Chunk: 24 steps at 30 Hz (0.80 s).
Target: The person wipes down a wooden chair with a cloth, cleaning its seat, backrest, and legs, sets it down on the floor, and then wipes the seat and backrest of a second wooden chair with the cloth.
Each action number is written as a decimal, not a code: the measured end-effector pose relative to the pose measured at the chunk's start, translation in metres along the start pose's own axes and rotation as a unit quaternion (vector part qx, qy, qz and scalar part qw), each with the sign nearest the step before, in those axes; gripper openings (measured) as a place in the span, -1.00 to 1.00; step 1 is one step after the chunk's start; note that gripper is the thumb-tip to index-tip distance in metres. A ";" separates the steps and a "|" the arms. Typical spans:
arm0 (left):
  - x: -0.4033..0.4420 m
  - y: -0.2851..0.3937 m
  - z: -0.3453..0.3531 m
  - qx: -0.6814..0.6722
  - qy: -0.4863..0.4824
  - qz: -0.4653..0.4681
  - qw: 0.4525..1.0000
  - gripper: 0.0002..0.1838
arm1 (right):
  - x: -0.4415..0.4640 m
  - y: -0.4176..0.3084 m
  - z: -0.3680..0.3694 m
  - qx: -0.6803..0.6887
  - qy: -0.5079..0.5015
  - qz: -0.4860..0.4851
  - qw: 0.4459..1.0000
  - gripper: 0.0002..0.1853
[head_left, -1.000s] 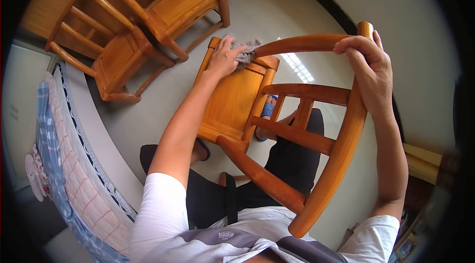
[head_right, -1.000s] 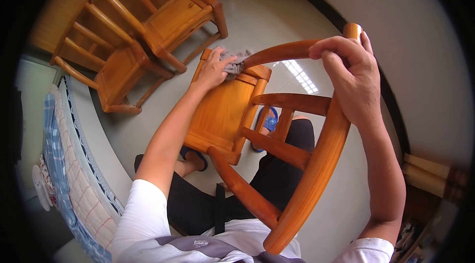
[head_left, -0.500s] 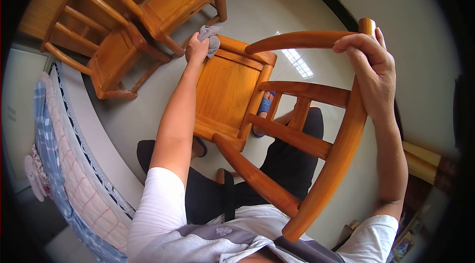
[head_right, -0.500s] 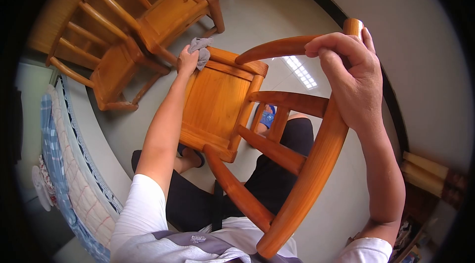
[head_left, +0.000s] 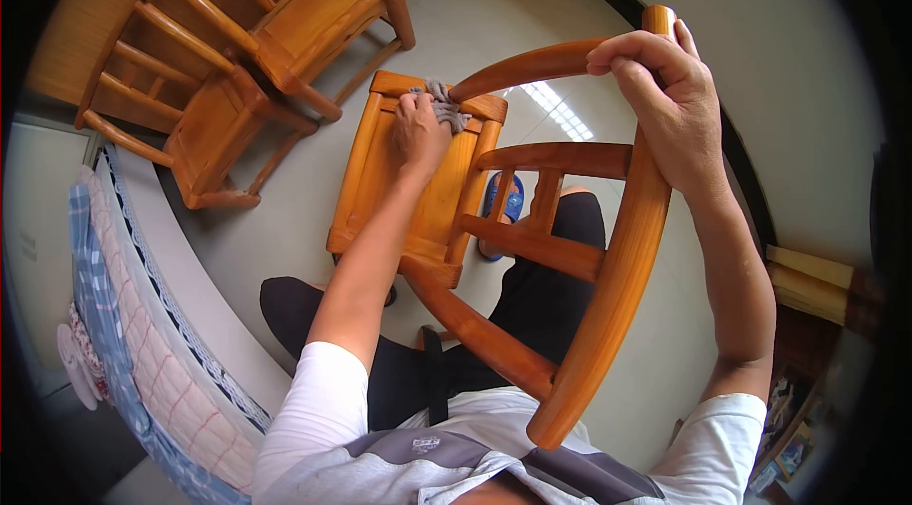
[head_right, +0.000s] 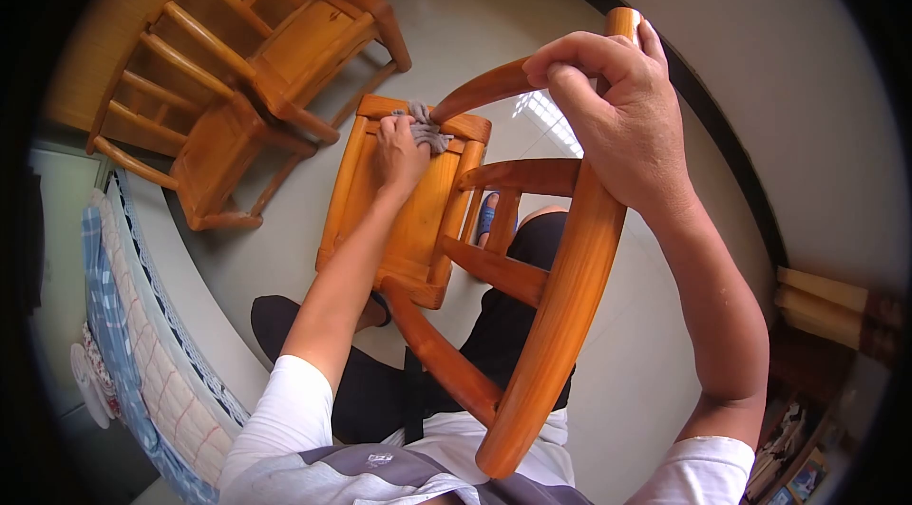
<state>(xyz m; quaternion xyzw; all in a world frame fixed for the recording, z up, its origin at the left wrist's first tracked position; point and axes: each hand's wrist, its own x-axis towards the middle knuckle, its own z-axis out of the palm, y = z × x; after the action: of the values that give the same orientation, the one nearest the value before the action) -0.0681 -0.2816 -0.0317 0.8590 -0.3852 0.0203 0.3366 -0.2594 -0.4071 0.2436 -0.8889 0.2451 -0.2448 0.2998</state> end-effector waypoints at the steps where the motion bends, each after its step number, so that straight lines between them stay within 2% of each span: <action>1: -0.003 0.012 -0.002 0.037 -0.049 -0.074 0.995 -0.55 | 0.001 0.000 -0.001 -0.001 0.001 -0.002 1.000 -0.79; 2: -0.013 0.018 -0.002 0.024 -0.065 -0.023 0.997 -0.63 | 0.001 0.001 -0.002 -0.026 0.000 -0.016 1.000 -0.79; 3: -0.018 0.022 0.001 0.025 -0.063 -0.022 0.997 -0.63 | 0.001 0.002 -0.001 -0.050 -0.001 -0.029 0.998 -0.79; 5: -0.026 0.026 0.007 -0.118 -0.137 0.121 0.976 -0.74 | 0.002 0.002 -0.002 -0.040 0.002 -0.032 0.999 -0.79; 6: -0.022 0.023 0.011 -0.119 -0.140 0.119 0.976 -0.74 | 0.001 0.003 -0.001 -0.031 0.002 -0.034 0.999 -0.78; 8: -0.002 0.018 0.019 -0.172 -0.081 0.263 0.946 -0.78 | 0.000 0.005 0.000 -0.029 0.005 -0.033 0.999 -0.77; 9: 0.005 0.019 0.022 -0.173 -0.080 0.263 0.946 -0.78 | 0.001 0.004 0.000 -0.027 0.015 -0.038 0.999 -0.76; 11: 0.015 0.022 0.024 -0.101 -0.095 0.338 0.931 -0.70 | 0.002 0.003 -0.001 -0.038 0.011 -0.035 0.999 -0.76; 16: 0.023 0.028 0.042 -0.051 -0.102 0.375 0.920 -0.76 | -0.001 0.002 0.000 -0.045 0.010 -0.026 0.999 -0.76; 18: 0.026 0.033 0.034 0.041 -0.243 0.367 0.897 -0.76 | -0.001 0.004 0.004 0.008 0.025 -0.008 1.000 -0.76; 22: 0.022 0.029 0.020 0.047 -0.273 0.370 0.887 -0.73 | 0.000 0.008 0.004 -0.037 0.026 -0.031 0.998 -0.74; 24: 0.001 0.023 0.010 -0.019 -0.264 0.266 0.927 -0.70 | 0.000 0.006 0.006 -0.016 0.032 -0.020 0.999 -0.74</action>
<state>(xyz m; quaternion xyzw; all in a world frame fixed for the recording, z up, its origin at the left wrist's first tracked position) -0.0851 -0.2993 -0.0256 0.6925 -0.6752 -0.1255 0.2211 -0.2578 -0.4085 0.2348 -0.8901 0.2404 -0.2754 0.2721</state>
